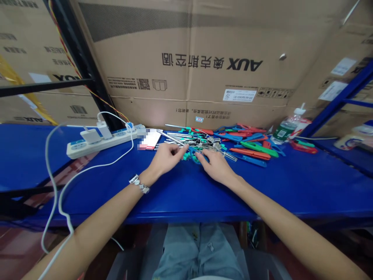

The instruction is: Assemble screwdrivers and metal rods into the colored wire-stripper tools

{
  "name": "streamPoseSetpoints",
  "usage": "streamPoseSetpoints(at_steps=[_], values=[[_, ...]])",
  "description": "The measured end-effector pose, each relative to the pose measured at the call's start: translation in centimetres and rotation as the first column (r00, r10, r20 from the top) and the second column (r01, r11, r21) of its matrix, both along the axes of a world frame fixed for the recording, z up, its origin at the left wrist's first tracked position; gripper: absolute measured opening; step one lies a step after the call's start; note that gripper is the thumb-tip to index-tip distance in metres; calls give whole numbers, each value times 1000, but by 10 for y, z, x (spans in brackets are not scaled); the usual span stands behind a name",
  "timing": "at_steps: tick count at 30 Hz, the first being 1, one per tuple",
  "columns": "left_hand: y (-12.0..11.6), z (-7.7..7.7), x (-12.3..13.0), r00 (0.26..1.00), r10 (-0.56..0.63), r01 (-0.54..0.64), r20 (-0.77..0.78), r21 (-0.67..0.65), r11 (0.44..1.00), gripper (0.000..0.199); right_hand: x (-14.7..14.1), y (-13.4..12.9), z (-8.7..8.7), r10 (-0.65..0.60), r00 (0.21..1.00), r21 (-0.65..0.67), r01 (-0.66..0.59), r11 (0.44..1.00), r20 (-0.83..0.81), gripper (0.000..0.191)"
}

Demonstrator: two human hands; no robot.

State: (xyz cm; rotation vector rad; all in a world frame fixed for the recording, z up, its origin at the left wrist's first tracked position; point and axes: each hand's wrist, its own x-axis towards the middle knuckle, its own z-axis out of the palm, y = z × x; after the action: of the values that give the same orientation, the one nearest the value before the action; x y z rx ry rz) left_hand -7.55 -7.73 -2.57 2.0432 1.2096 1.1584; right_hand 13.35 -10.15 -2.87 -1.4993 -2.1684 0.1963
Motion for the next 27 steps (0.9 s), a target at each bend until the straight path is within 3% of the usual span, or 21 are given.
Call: streamPoseSetpoints(at_steps=[2, 5, 7, 10, 14, 17, 19, 23, 27], values=[[2, -7, 10, 996, -71, 79, 61, -124, 989, 48, -4, -1, -2, 9, 992, -27, -13, 1000, -126, 41], [2, -13, 26, 962, -84, 143, 259, -216, 966, 46, -16, -3, -7, 45, 956, -31, -57, 998, -291, 40], [-1, -12, 35, 893, -91, 225, 442, -261, 939, 45, -25, -4, -11, 59, 920, -32, -77, 997, -387, 40], [-6, -7, 43, 757, -72, 383, 650, -352, 854, 45, -38, -4, -15, 67, 869, -54, -107, 993, -490, 43], [-11, 2, 40, 663, 17, 469, 748, -434, 770, 41, -48, -1, -18, 97, 792, -58, -165, 985, -602, 49], [-13, 2, 38, 660, 20, 511, 751, -468, 721, 41, -52, 2, -20, 73, 753, -64, -150, 987, -654, 54], [-12, -2, 38, 672, 30, 495, 740, -478, 726, 44, -53, 3, -21, 63, 763, -64, -136, 989, -643, 54], [-4, -9, 37, 704, 69, 360, 707, -439, 823, 45, -48, 5, -16, 149, 765, 9, -184, 983, -626, 44], [4, -3, 31, 734, -55, 375, 676, -337, 864, 42, -33, 9, -2, 180, 674, -51, -308, 950, -717, 37]])
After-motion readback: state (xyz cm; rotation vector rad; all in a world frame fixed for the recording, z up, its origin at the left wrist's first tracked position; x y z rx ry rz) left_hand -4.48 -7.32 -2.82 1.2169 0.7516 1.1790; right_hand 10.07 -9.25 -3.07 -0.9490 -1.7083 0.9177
